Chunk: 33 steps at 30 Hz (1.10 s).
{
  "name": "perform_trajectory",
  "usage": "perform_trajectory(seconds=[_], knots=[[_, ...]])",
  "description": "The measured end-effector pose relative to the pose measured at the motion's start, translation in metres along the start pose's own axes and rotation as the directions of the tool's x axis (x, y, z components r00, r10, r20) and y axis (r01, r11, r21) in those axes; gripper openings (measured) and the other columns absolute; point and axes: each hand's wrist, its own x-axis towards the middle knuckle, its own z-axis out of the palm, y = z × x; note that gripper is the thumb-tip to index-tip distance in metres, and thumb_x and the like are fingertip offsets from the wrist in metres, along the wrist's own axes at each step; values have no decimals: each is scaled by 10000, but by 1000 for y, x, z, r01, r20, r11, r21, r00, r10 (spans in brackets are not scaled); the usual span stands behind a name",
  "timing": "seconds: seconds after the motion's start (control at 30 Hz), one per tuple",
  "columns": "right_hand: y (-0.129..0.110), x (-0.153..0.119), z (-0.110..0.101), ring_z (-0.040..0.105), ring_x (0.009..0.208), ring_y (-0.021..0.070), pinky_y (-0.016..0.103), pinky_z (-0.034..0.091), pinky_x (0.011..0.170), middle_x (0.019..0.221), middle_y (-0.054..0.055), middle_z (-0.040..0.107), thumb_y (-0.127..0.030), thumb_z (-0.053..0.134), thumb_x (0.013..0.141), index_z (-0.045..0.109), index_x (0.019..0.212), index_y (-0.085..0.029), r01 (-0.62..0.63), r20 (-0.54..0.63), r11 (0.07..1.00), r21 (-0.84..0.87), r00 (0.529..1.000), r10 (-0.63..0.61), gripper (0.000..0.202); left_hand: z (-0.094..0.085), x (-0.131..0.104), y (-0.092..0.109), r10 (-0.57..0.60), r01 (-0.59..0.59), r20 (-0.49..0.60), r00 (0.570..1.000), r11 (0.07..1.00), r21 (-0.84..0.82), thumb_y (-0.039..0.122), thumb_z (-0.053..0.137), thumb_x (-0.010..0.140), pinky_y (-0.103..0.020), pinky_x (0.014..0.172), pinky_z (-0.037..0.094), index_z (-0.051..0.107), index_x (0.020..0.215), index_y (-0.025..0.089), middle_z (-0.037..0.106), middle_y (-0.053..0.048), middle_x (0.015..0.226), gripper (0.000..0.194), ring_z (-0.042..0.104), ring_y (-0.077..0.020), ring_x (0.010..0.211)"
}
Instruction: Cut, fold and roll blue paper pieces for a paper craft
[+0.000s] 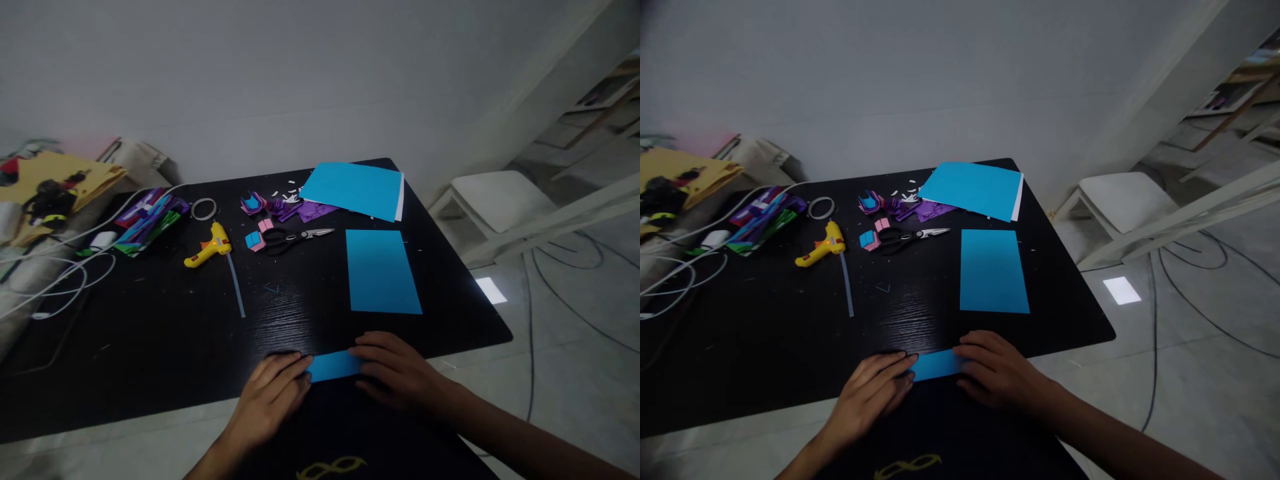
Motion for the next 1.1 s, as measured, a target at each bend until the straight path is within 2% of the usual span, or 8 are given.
perform_trajectory(seconds=[0.1,0.3,0.4,0.6,0.73,0.83,0.97,1.1], knots=[[-4,8,13,689,1097,194,363,548,1022,1110,84,761,-206,619,976,686,1061,-138,96,20,995,18,995,-97,128,-1,2,-1,7,-7,-7,1000,1000,16,114,625,961,-344,916,515,680,940,173,776,-34,1163,84,699,-197,1062],[-13,23,27,579,1281,199,341,514,1056,1311,131,679,-107,547,993,631,1241,-97,118,291,993,27,949,-121,263,-5,7,-3,21,-22,18,1000,999,30,152,599,982,-330,898,538,694,947,179,780,-44,1145,105,702,-199,1080],[-13,22,29,574,1285,209,359,521,1054,1334,141,666,-102,512,999,603,1303,-88,112,328,994,10,938,-109,317,-4,8,-3,21,-21,14,1000,999,31,159,593,986,-329,882,541,689,930,181,786,-38,1122,113,708,-196,1059],[-9,1,23,663,1184,210,370,573,989,1223,132,731,-116,494,1004,656,1203,-114,7,128,999,-47,992,-1,256,-1,9,-1,3,-3,-15,1000,1000,23,128,628,953,-321,872,539,657,846,174,786,-38,1118,120,710,-192,1033],[-9,-5,15,711,1107,212,384,600,961,1179,120,753,-96,518,981,665,1160,-115,-32,37,995,-95,999,35,233,-5,16,3,-4,4,-19,1000,1000,21,136,619,954,-323,867,536,673,873,177,788,-41,1095,106,709,-198,998],[-8,-2,15,730,1060,206,368,617,930,1152,114,763,-107,533,973,676,1121,-123,-24,-3,995,-101,1000,24,207,-8,23,6,-19,17,35,999,999,51,157,590,968,-337,866,535,682,890,174,777,-56,1077,122,698,-207,981],[-7,2,18,741,1018,208,353,629,899,1137,111,768,-89,532,956,684,1091,-127,-2,-27,995,-104,1000,0,207,-5,35,10,-46,16,172,984,985,172,191,556,975,-401,836,546,689,1165,172,739,-105,1109,233,684,-263,986],[-5,0,20,736,1035,207,362,620,928,1132,116,769,-67,517,934,682,1093,-125,4,-49,995,-100,999,-9,236,4,41,13,-55,0,223,973,970,242,208,527,987,-458,863,545,619,1346,181,695,-142,1229,372,661,-312,1072]])
